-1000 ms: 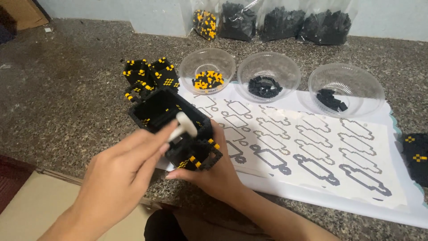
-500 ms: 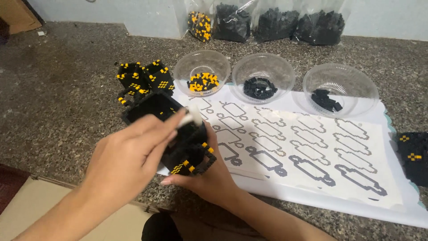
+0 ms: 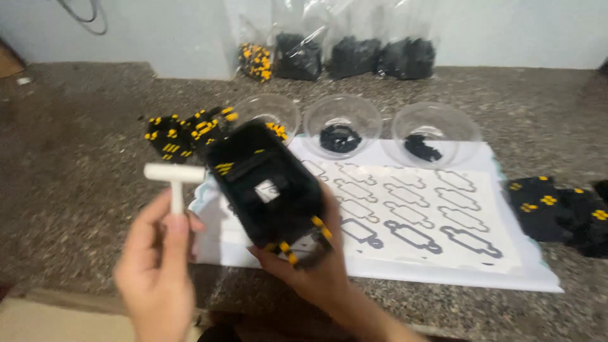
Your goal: The person assembles a black and yellow Lego model, attaching a handle to a box-like structure. They then use a white tool to press and secure the pieces together.
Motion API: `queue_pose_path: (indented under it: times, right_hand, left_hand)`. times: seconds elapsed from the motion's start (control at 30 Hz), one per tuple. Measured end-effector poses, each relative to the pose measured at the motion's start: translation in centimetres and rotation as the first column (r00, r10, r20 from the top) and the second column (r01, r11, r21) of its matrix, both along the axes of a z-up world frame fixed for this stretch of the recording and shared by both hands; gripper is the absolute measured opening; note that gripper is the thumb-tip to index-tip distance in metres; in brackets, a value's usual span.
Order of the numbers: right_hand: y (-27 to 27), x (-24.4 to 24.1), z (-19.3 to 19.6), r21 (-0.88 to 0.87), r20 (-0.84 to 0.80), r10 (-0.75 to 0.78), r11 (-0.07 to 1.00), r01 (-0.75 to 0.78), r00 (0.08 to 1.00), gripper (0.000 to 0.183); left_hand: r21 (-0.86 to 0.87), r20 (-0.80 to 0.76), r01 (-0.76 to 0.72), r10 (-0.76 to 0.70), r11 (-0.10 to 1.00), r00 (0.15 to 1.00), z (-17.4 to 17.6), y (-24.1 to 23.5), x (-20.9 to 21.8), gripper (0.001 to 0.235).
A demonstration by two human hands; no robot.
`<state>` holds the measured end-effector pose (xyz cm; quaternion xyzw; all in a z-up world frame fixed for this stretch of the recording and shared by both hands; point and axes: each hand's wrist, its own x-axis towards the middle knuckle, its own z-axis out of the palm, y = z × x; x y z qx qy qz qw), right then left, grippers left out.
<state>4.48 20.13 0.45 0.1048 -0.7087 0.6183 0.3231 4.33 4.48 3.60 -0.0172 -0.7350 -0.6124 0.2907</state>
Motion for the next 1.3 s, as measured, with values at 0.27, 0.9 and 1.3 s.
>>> queue_pose_path:
  times: [0.27,0.9,1.3]
  right_hand:
    - [-2.3,1.5,1.6,-0.532,-0.124,-0.378,0.806,0.26,0.917,0.084]
    - [-4.2,0.5,-5.8,0.267,-0.066,-0.624,0.741,0.616,0.779,0.091]
    - [4.8,0.0,-4.3,0.264,0.185,-0.554,0.824,0.502,0.812,0.144]
  left_hand:
    - [0.405,-0.01,0.565,-0.615,0.718,0.788,-1.5,6.5,-2.7,0.04]
    - [0.609,-0.192,0.777,-0.98,-0.159,-0.05,-5.6,12.8,-16.9,0.027]
    - [0.42,0.141,0.855,-0.952,0.305,0.27,-5.9,11.0,-18.5,0.021]
